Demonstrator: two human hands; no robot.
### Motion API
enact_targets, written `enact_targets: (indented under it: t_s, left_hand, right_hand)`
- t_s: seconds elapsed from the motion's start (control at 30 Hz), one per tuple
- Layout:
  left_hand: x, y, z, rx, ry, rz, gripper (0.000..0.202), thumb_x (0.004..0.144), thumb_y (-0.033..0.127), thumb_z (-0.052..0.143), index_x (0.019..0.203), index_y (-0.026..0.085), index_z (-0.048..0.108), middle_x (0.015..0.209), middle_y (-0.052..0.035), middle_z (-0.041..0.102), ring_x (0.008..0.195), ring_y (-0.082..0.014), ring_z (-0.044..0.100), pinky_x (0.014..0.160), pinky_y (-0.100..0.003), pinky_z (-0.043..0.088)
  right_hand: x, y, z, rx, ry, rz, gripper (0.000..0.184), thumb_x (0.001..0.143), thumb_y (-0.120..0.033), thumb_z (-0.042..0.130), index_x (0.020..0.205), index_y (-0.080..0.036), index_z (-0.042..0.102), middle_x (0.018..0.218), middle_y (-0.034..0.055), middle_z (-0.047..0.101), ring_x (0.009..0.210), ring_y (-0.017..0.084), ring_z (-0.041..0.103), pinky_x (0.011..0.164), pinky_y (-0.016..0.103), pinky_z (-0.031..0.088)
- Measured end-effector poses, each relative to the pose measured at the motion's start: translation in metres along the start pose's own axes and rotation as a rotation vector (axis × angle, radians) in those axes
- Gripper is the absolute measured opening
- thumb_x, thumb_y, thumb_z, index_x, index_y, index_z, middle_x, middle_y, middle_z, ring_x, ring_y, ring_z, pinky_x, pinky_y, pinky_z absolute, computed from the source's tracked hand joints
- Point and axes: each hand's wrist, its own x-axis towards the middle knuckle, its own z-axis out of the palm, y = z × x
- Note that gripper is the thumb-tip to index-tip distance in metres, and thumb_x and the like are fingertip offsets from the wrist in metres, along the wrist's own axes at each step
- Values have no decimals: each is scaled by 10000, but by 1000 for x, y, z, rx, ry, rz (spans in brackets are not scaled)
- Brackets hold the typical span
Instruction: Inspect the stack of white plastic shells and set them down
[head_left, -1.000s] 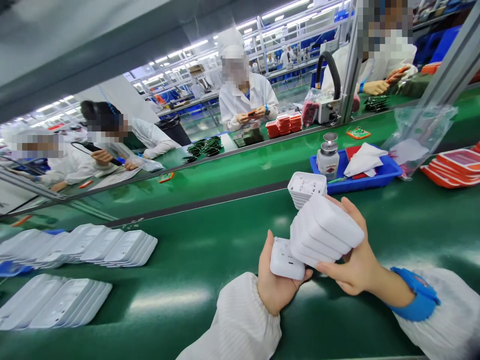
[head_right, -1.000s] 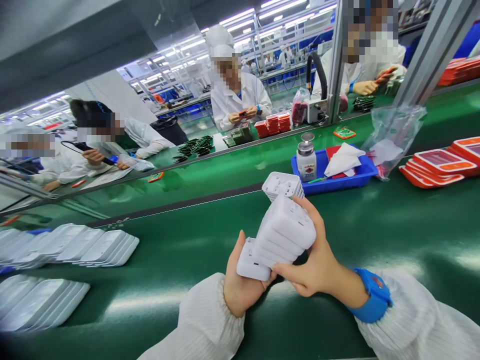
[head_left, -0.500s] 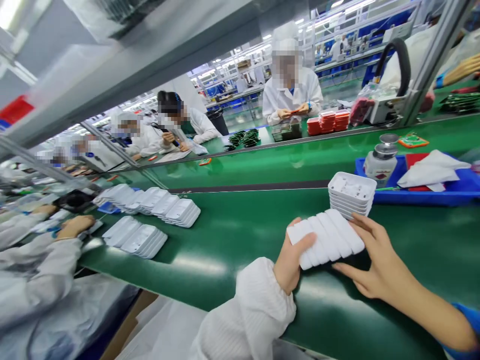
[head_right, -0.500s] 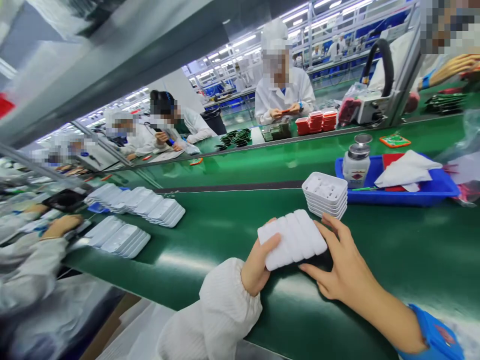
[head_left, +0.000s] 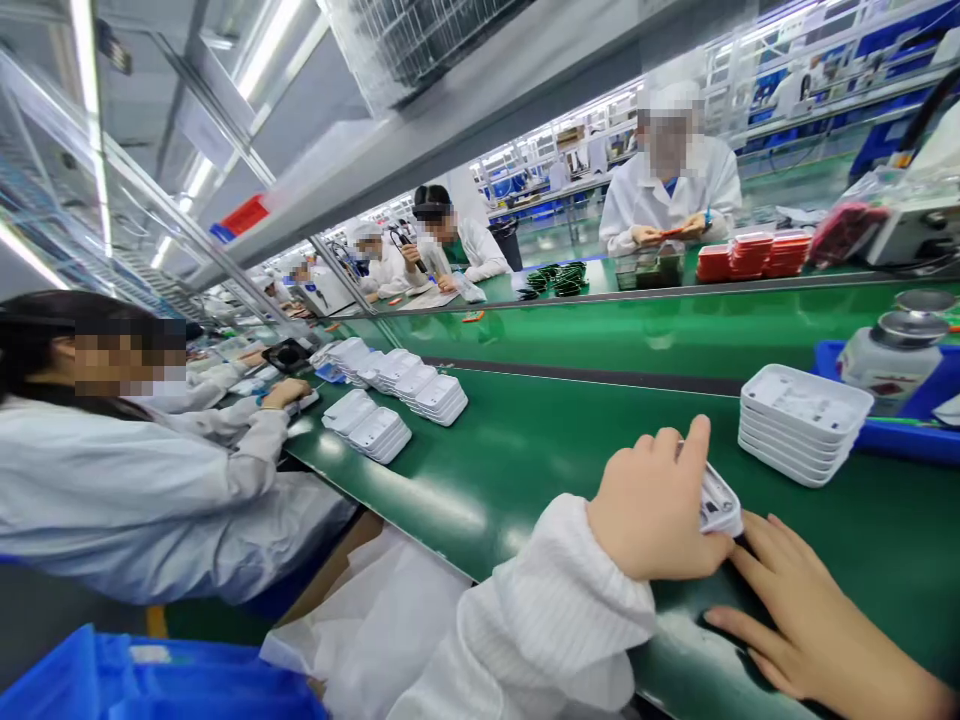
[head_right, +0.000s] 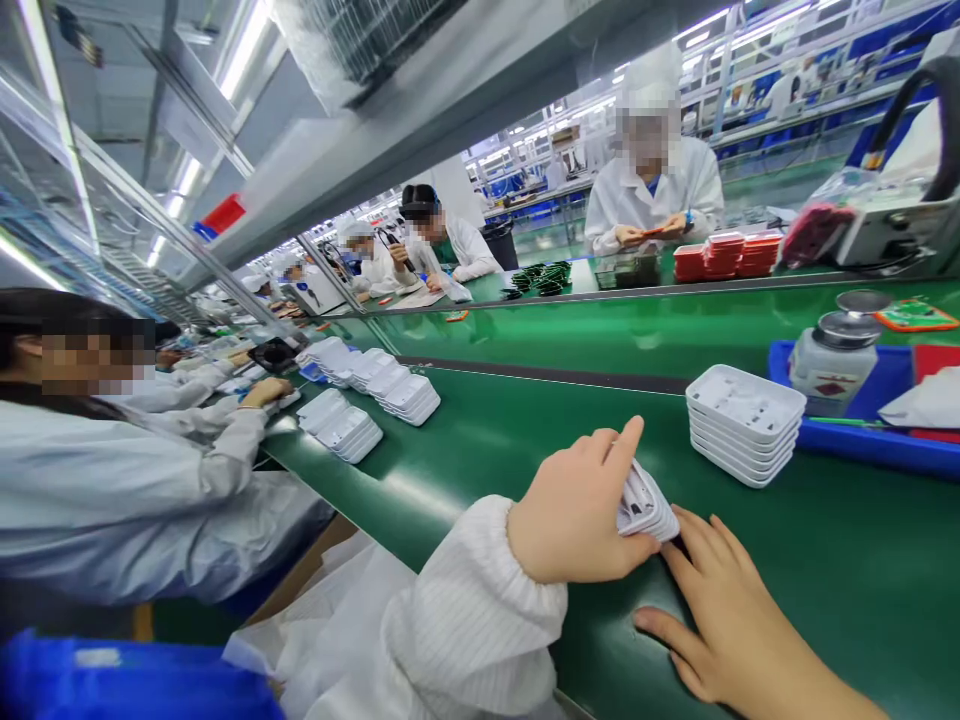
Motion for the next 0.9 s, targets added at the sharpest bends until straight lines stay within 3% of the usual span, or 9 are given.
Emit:
enact_targets:
  t_s: [0.13, 0.23, 0.4, 0.53, 0.63, 0.77, 0.9]
  left_hand:
    - [16, -4, 10, 122, 1, -36, 906, 607, 181, 630, 1444, 101, 292, 1216, -239, 487, 1084, -484, 440, 954, -614, 263]
    - [22, -11, 11, 98, 32, -16, 919, 586, 168, 632, 1441, 121, 298, 1298, -242, 457, 1140, -484, 409, 981, -603, 231]
    - [8, -29, -13, 223, 78, -26, 868, 670, 227, 622, 1452, 116, 261, 1471, -213, 307, 1285, -438, 308, 1041, -540, 204]
    - [-12, -60, -53, 405, 141, -183, 858, 676, 267, 645, 1439, 126, 280, 1492, -189, 287, 1345, -376, 272, 1085, -464, 204]
    - [-28, -93, -96, 832, 54, -437, 860, 739, 349, 602, 1457, 106, 195, 1519, -166, 237, 1368, -316, 266, 1083, -407, 262]
    - [-53, -142, -162, 961, 49, -620, 899, 719, 398, 654, 1420, 17, 240, 1451, -240, 333, 1307, -370, 366, 1031, -430, 342]
    - [-78, -183, -212, 1072, 160, -744, 783, 772, 384, 604, 1384, 4, 299, 1434, -248, 353, 1317, -375, 336, 1033, -469, 334]
  right_hand:
    - [2, 3, -3, -93, 38, -49, 447, 828, -424, 549, 1136, -105, 610, 1177, 220, 544, 1045, 409, 537, 792, 613, 481]
    - [2, 5, -7, -122, 46, -71, 404, 819, -404, 533, 1093, -133, 651, 1162, 198, 570, 1045, 396, 549, 776, 582, 506]
    - [-3, 5, -7, -122, 33, -71, 371, 817, -376, 557, 1085, -146, 672, 1219, 177, 553, 1079, 395, 535, 777, 549, 524]
    - [-5, 4, -5, -68, 5, -36, 380, 820, -360, 560, 1122, -150, 657, 1236, 163, 544, 1117, 395, 510, 821, 545, 509]
    - [-5, 3, -4, -40, -5, -15, 382, 816, -347, 562, 1128, -146, 654, 1233, 165, 542, 1129, 400, 497, 833, 554, 501]
    - [-3, 1, -2, -27, -24, 8, 379, 812, -324, 570, 1128, -133, 659, 1228, 174, 537, 1125, 387, 494, 842, 540, 509]
    - [0, 1, 0, 16, -65, 50, 394, 818, -322, 579, 1157, -136, 650, 1247, 175, 518, 1137, 373, 476, 872, 535, 497]
